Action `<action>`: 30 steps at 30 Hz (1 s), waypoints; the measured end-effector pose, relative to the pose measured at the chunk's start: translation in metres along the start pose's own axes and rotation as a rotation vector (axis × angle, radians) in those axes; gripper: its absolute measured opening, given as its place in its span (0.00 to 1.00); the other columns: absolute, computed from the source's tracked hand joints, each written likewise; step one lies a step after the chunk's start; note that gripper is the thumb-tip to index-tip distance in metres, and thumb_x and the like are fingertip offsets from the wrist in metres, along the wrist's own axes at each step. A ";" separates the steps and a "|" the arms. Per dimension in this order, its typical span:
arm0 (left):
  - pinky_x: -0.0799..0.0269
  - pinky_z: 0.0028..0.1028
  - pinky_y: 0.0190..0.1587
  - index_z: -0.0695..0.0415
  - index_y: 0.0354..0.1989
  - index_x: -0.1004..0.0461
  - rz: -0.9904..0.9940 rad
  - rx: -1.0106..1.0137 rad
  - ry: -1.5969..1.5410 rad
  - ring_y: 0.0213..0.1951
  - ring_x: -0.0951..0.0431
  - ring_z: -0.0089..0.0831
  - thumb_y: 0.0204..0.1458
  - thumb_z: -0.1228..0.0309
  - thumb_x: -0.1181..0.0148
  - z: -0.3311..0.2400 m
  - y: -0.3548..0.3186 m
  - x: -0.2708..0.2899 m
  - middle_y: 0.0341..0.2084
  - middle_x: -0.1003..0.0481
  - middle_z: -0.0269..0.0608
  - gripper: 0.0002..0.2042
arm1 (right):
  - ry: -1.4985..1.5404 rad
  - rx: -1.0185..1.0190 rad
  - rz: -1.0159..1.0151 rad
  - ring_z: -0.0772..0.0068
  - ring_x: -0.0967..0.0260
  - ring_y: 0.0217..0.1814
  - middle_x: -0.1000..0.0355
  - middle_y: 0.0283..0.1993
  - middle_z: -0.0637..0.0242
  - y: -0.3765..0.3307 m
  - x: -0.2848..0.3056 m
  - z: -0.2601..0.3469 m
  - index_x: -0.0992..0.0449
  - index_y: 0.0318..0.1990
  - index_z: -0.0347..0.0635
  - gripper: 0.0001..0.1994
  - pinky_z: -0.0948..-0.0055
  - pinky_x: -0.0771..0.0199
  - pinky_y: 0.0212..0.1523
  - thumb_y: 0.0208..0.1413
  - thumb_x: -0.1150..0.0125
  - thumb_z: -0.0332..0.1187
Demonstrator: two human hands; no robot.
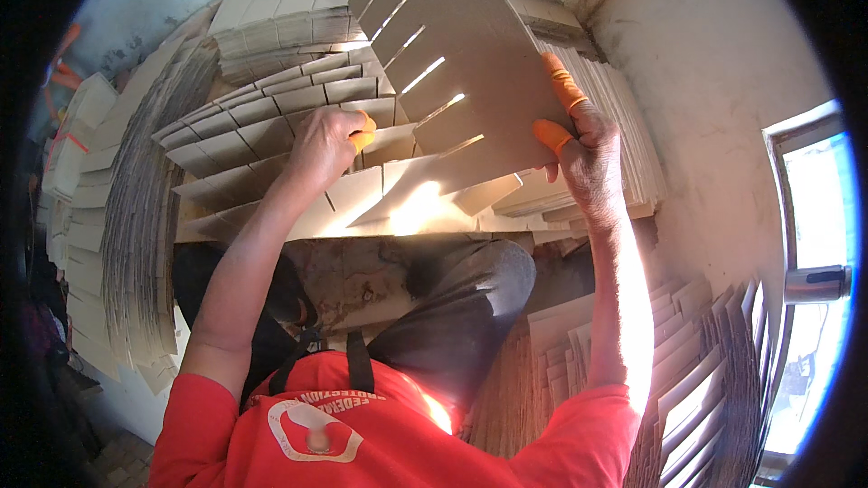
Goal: The person assembles pre-cut cardboard pieces by hand, inserting tabs into slots to form a structured stack. The person repeatedly picks up individual pieces, aligns them, and secures them into the growing assembly.
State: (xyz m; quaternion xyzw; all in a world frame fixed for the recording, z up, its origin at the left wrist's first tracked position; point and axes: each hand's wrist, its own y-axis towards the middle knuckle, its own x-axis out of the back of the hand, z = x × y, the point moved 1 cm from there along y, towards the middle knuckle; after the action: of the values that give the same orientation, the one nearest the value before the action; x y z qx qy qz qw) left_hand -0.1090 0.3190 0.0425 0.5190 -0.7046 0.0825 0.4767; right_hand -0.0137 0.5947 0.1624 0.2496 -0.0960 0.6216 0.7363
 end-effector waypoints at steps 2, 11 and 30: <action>0.30 0.42 0.33 0.61 0.32 0.22 0.004 0.003 -0.063 0.29 0.23 0.51 0.50 0.74 0.37 0.000 0.001 -0.001 0.24 0.25 0.56 0.04 | -0.011 0.009 -0.006 0.87 0.42 0.18 0.30 0.25 0.74 -0.002 0.002 -0.004 0.34 0.67 0.44 0.32 0.84 0.39 0.18 0.53 0.49 0.13; 0.30 0.39 0.30 0.62 0.30 0.21 0.037 0.011 -0.067 0.24 0.24 0.49 0.49 0.76 0.37 0.002 0.001 0.000 0.23 0.25 0.55 0.03 | -0.007 -0.024 -0.013 0.87 0.42 0.19 0.30 0.26 0.74 -0.016 0.000 -0.011 0.35 0.68 0.48 0.33 0.83 0.38 0.19 0.53 0.47 0.14; 0.27 0.45 0.38 0.61 0.30 0.22 0.153 0.073 0.202 0.36 0.22 0.54 0.46 0.76 0.36 0.029 0.030 0.003 0.28 0.23 0.56 0.03 | 0.005 -0.031 0.051 0.85 0.38 0.19 0.26 0.29 0.74 -0.022 -0.007 -0.023 0.36 0.69 0.50 0.34 0.82 0.34 0.20 0.53 0.45 0.14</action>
State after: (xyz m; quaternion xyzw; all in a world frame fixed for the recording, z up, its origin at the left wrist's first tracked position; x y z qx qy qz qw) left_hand -0.1503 0.3127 0.0401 0.4697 -0.6871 0.1960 0.5185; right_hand 0.0016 0.5972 0.1343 0.2342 -0.1100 0.6394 0.7240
